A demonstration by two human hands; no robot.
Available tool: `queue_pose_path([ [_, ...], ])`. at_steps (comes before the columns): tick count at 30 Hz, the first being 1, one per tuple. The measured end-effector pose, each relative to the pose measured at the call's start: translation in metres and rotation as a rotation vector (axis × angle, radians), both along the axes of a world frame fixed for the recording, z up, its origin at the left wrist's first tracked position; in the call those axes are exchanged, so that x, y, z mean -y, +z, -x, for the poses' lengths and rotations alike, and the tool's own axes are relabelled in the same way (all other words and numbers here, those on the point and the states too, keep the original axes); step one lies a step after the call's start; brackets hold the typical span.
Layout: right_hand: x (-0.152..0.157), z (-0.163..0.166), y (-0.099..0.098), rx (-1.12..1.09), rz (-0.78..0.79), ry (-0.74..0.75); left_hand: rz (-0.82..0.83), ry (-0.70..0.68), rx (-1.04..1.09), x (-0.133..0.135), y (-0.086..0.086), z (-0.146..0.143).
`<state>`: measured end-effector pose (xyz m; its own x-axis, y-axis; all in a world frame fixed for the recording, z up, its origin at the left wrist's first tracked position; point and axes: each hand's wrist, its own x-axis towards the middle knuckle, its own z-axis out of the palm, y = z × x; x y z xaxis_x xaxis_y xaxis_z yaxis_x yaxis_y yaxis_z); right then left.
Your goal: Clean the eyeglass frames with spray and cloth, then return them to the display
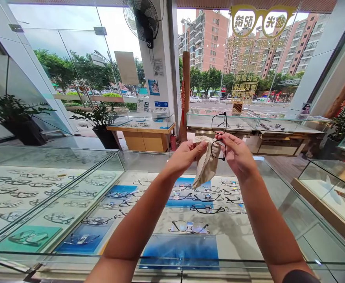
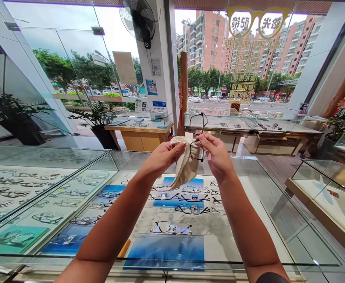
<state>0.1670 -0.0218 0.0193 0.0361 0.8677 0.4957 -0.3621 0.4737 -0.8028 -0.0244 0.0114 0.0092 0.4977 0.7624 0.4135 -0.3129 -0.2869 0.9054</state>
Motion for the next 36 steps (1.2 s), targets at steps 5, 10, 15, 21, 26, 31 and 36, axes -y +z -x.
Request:
queue_pose_path([
  [5, 0.003, 0.000, 0.003, -0.043, 0.043, 0.030, -0.001, -0.077, -0.080, 0.002, 0.001, 0.002],
  [10, 0.004, -0.004, 0.004, -0.081, 0.060, -0.033, -0.003, -0.138, -0.069, 0.000, 0.004, 0.008],
  [15, 0.007, -0.005, 0.005, -0.083, 0.057, -0.062, 0.007, -0.104, 0.023, 0.001, 0.006, 0.008],
  [21, 0.008, 0.003, 0.003, -0.063, -0.014, -0.045, -0.007, -0.068, 0.056, 0.003, 0.005, 0.005],
  [26, 0.008, 0.014, 0.000, -0.101, -0.012, -0.041, -0.086, -0.062, -0.005, 0.007, 0.004, 0.001],
  [31, 0.009, 0.016, 0.001, -0.130, -0.024, -0.056, -0.209, -0.073, -0.088, 0.012, 0.007, 0.001],
  [36, 0.008, 0.003, 0.005, -0.107, -0.090, -0.097, -0.370, -0.064, -0.374, 0.014, 0.016, 0.015],
])
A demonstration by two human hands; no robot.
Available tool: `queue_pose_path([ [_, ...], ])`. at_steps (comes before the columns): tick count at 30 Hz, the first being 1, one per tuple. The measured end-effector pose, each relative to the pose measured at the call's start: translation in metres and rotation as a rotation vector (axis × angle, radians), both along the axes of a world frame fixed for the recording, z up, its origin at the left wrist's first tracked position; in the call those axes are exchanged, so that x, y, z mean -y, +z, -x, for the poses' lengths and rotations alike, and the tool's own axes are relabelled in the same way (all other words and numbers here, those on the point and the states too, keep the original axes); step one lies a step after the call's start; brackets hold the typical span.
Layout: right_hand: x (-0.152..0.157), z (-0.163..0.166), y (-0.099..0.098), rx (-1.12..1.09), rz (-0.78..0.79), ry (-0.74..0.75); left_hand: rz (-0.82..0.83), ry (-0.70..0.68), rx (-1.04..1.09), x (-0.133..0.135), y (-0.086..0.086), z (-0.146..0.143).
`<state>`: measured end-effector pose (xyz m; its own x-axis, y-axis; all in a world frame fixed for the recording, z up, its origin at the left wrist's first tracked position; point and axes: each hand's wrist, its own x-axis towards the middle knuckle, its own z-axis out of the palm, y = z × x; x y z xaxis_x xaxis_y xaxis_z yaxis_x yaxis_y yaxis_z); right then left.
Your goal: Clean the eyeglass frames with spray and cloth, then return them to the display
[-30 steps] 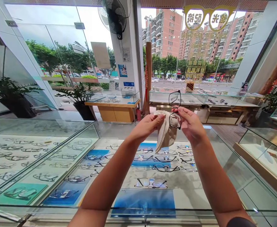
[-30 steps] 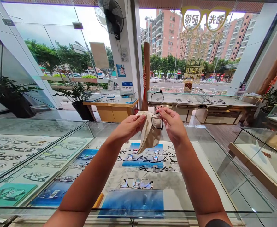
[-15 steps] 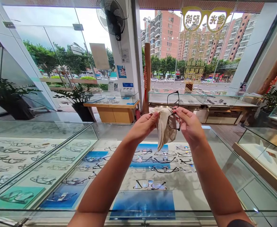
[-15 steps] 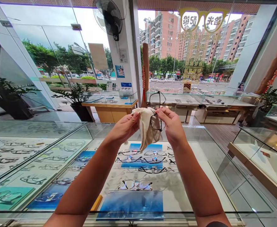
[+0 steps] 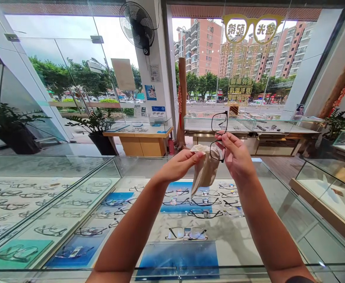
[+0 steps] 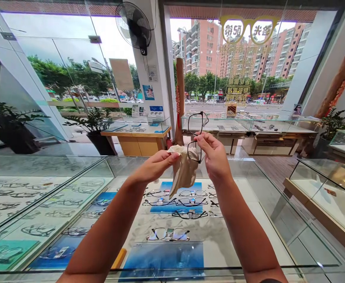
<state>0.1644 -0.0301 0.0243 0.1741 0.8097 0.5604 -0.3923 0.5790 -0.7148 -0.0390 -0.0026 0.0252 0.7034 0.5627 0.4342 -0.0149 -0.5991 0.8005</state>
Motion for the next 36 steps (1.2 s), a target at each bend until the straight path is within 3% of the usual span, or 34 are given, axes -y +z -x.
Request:
queue_pose_path([
  [6, 0.006, -0.009, 0.004, 0.125, -0.064, 0.048, -0.082, -0.098, -0.255, 0.002, 0.004, 0.008],
  [13, 0.013, -0.009, 0.006, 0.242, -0.081, 0.152, -0.099, -0.138, -0.255, 0.004, 0.004, 0.008],
  [19, 0.013, -0.011, 0.004, 0.353, -0.057, 0.205, 0.004, -0.131, -0.123, 0.002, 0.004, 0.008],
  [26, 0.008, 0.003, 0.001, 0.124, 0.073, 0.231, 0.207, -0.034, 0.185, -0.001, -0.009, -0.003],
  [36, 0.010, 0.029, -0.005, -0.087, 0.180, 0.220, 0.227, 0.112, 0.313, 0.019, -0.005, -0.023],
])
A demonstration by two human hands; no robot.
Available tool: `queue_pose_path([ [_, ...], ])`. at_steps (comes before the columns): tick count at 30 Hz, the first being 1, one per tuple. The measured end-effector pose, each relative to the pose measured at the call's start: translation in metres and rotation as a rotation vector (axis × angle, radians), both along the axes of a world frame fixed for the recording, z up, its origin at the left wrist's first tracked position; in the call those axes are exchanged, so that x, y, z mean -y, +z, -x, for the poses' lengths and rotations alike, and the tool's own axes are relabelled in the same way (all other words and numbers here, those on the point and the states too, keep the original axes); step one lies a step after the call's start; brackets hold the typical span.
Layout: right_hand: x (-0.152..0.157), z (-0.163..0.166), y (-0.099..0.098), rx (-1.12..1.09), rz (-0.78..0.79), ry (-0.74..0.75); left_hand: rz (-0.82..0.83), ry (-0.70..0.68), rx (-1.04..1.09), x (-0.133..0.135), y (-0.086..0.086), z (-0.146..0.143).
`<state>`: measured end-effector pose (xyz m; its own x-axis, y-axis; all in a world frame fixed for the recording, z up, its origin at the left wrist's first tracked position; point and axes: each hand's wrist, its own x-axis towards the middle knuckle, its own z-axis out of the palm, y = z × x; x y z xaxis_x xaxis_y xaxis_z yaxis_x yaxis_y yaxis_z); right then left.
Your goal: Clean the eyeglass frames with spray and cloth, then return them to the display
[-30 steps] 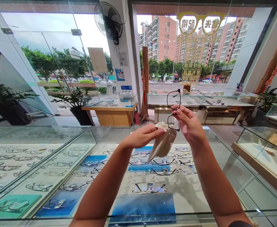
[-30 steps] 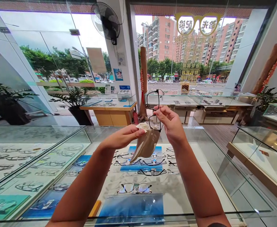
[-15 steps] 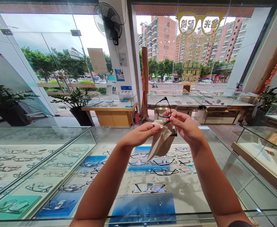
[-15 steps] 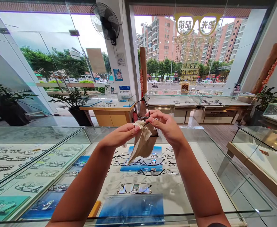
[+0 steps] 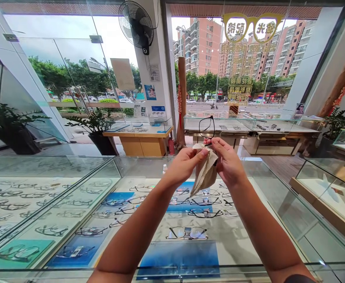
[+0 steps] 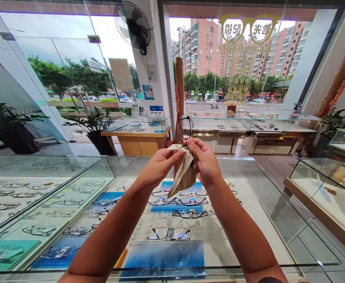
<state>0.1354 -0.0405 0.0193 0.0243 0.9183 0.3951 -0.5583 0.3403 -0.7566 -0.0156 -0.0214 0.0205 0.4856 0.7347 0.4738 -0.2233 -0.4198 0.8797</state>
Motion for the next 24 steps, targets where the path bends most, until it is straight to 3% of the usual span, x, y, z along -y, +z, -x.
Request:
queue_pose_path([
  [6, -0.002, 0.001, -0.001, -0.054, -0.005, -0.047, 0.040, 0.153, 0.209, 0.010, -0.009, -0.019],
  [10, -0.004, -0.001, -0.002, -0.034, 0.017, -0.052, -0.084, 0.242, 0.266, 0.010, -0.014, -0.024],
  [18, -0.003, 0.000, 0.000, -0.078, 0.020, -0.050, -0.158, 0.248, 0.229, 0.010, -0.014, -0.026],
  [24, -0.006, -0.003, -0.003, -0.018, -0.005, -0.080, -0.038, 0.221, 0.286, 0.006, -0.022, -0.028],
])
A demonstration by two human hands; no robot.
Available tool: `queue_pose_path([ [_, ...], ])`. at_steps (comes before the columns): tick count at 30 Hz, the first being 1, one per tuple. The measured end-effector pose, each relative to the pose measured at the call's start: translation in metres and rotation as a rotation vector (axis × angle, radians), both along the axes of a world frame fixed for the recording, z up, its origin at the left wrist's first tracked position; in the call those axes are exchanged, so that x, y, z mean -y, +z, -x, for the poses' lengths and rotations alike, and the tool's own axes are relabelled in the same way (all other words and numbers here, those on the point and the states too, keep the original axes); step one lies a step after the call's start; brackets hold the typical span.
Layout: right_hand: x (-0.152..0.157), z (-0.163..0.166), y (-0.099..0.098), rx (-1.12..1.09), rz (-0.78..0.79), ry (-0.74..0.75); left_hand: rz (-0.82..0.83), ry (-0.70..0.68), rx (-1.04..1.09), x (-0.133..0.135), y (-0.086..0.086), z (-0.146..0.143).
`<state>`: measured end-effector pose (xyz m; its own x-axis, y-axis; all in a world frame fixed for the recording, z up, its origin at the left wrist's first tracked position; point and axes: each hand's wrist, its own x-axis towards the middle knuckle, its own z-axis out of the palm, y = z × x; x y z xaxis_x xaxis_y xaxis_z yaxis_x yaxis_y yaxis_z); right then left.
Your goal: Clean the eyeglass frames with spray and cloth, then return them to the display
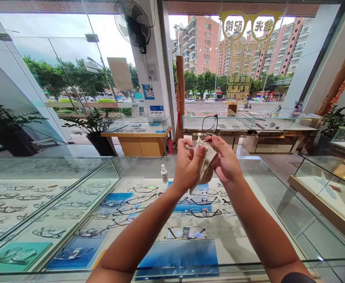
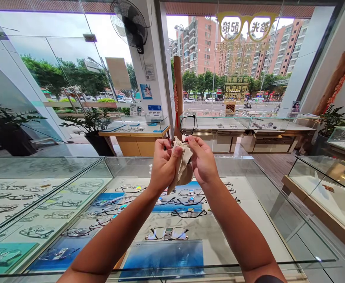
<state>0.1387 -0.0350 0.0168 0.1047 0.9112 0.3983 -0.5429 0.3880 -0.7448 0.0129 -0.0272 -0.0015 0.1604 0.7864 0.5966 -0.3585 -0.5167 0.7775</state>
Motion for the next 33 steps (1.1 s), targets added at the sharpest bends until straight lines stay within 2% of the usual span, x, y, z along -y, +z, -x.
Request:
queue_pose_path([
  [9, 0.001, 0.003, 0.001, -0.073, 0.023, 0.018, -0.098, 0.063, -0.030, 0.005, 0.003, -0.003],
  [13, 0.002, 0.004, 0.002, -0.086, 0.007, -0.001, 0.009, 0.017, -0.026, 0.005, 0.002, -0.002],
  [18, 0.005, 0.005, 0.004, -0.065, -0.008, -0.014, 0.207, -0.076, -0.068, 0.002, 0.009, 0.003],
  [20, 0.006, 0.006, 0.004, -0.078, -0.015, -0.025, 0.226, -0.127, -0.117, 0.000, 0.011, 0.005],
  [27, 0.005, 0.006, 0.005, -0.109, -0.029, -0.019, 0.035, -0.107, -0.231, -0.008, 0.009, 0.011],
  [33, 0.003, 0.001, 0.006, -0.141, 0.020, 0.002, -0.020, -0.191, -0.315, -0.014, 0.016, 0.021],
])
